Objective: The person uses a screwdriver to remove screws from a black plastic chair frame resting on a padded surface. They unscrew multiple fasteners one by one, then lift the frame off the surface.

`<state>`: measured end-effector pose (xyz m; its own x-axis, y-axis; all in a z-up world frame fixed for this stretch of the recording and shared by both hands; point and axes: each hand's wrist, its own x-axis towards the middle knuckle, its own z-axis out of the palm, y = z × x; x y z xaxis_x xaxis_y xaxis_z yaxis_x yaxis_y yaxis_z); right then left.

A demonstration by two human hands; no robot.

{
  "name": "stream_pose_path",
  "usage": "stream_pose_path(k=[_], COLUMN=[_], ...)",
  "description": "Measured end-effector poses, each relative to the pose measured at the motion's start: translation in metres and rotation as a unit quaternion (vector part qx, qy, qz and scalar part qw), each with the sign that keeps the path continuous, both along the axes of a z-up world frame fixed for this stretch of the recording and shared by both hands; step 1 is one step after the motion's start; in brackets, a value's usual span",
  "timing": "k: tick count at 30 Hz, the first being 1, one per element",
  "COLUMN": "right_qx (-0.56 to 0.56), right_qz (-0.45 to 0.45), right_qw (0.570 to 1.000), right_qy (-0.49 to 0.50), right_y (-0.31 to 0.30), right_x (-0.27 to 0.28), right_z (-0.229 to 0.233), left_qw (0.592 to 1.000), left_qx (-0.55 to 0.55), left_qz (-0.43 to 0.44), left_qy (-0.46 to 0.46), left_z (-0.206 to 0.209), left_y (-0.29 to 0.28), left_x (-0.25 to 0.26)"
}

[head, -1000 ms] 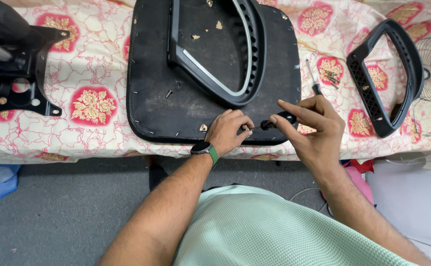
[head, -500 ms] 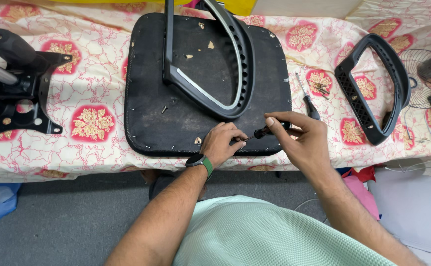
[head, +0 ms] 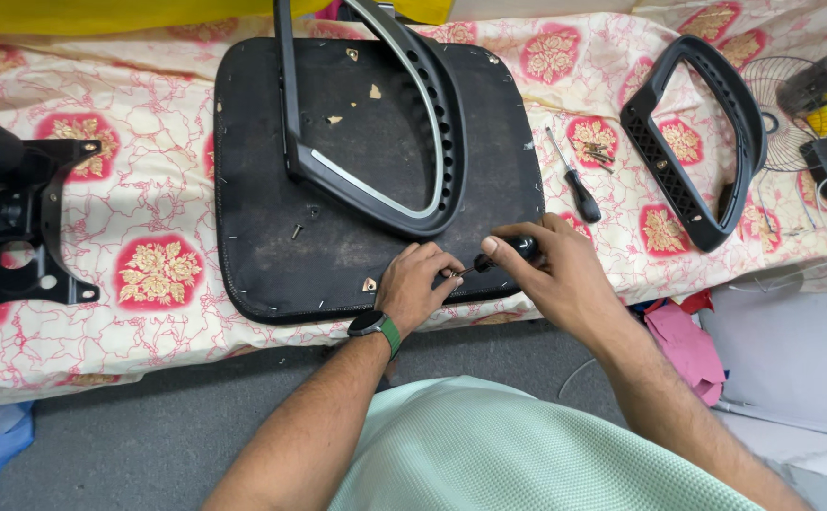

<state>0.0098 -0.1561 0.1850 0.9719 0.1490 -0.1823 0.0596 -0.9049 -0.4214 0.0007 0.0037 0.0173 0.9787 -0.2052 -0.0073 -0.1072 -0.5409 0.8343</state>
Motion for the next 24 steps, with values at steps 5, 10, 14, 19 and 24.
stream_pose_path(k=[5,10,14,19,24], right_qx=[0.01,0.004,-0.004,0.0,-0.006], right_qz=[-0.011,0.027,0.076,0.053,0.035], right_qw=[1.0,0.999,0.997,0.998,0.999], right_qy=[0.004,0.023,0.024,0.019,-0.009], right_y=[0.006,0.008,0.012,0.015,0.021], right_x=[0.003,0.01,0.007,0.005,0.001], right_z=[0.013,0.031,0.032,0.02,0.012], left_qw=[0.999,0.995,0.983,0.972,0.97], left_qx=[0.026,0.057,0.096,0.09,0.079], left_qz=[-0.019,-0.066,-0.143,-0.192,-0.193], left_qy=[-0.039,-0.05,-0.061,-0.106,-0.121], left_z=[-0.007,-0.008,-0.01,-0.015,-0.016], left_y=[-0.003,0.003,0.012,0.016,0.02], left_x=[0.001,0.009,0.018,0.022,0.021])
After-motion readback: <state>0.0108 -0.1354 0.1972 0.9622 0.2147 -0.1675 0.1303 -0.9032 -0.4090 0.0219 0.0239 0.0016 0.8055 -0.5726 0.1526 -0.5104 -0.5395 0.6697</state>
